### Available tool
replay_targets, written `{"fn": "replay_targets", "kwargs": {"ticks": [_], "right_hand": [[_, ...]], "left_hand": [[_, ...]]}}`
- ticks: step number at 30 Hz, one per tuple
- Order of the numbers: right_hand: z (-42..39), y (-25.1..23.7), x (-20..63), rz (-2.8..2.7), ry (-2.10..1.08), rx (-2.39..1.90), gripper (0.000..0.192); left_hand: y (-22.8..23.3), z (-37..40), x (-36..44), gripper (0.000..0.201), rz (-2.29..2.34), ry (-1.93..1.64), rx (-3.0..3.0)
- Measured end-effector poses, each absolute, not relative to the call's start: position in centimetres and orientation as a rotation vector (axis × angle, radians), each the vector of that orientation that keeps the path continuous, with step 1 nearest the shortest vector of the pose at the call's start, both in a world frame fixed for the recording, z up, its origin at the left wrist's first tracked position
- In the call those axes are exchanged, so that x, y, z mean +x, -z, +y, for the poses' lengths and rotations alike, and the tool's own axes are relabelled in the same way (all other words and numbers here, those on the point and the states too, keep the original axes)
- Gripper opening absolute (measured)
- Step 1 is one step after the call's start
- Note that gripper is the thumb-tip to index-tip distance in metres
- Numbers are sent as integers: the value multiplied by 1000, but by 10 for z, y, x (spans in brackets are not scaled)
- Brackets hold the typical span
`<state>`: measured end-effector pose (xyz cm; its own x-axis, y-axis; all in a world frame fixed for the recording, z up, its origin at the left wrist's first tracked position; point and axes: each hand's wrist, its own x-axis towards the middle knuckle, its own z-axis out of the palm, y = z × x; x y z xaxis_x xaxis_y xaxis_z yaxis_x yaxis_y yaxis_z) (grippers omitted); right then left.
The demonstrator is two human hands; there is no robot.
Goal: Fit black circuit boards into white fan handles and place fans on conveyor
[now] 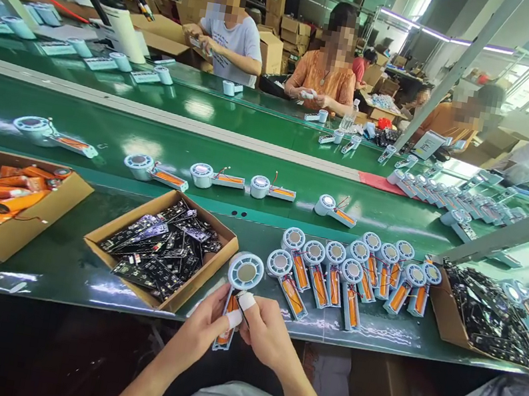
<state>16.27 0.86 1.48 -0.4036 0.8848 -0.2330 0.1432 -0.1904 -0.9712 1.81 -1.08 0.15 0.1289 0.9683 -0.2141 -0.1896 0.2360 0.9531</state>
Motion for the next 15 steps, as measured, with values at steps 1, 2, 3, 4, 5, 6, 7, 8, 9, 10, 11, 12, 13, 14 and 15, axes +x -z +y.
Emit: {"fn": "replay_targets", "kwargs": {"ticks": [1, 2, 3, 4, 5, 6, 7, 8, 9, 10, 11, 12, 13, 14, 15], "right_hand": [[7, -14, 162, -1485, -1637, -1222, 63], [4, -14, 161, -1477, -1620, -1227, 62], [1, -14, 160, -1466, -1598, -1227, 61], [-2, -14, 160, -1453, -1567, -1224, 59], [-6, -14, 160, -1443, -1519, -1221, 55], [-10, -15, 160, -1441, -1455, -1222, 49], [-15, -15, 160, -1452, -1374, -1230, 42], [-19, -14, 161, -1477, -1280, -1245, 35], [-23, -13, 161, -1512, -1175, -1264, 33], [-26, -11, 161, -1553, -1068, -1281, 32], [-28, -8, 161, -1591, -966, -1297, 32], [-30, -5, 160, -1621, -875, -1307, 32], [-30, -1, 160, -1640, -791, -1315, 32], [-29, 3, 159, -1654, -717, -1321, 32], [-28, 6, 157, -1668, -646, -1331, 33]], "left_hand": [[-2, -12, 20, 42, 1117, -1051, 969], [-3, -12, 21, 40, 1151, -1052, 987], [-2, -13, 22, 39, 1190, -1062, 1003], [-1, -13, 24, 37, 1237, -1077, 1023], [2, -14, 25, 36, 1294, -1101, 1050], [6, -14, 26, 33, 1355, -1125, 1079], [9, -14, 27, 30, 1411, -1147, 1104], [14, -14, 27, 25, 1453, -1166, 1126], [17, -14, 27, 20, 1476, -1177, 1144], [20, -13, 27, 15, 1477, -1182, 1147], [22, -12, 27, 11, 1466, -1182, 1137], [23, -11, 27, 11, 1453, -1175, 1121], [24, -10, 28, 13, 1425, -1168, 1099], [23, -8, 28, 17, 1381, -1173, 1063], [22, -8, 29, 22, 1325, -1183, 1024]]}}
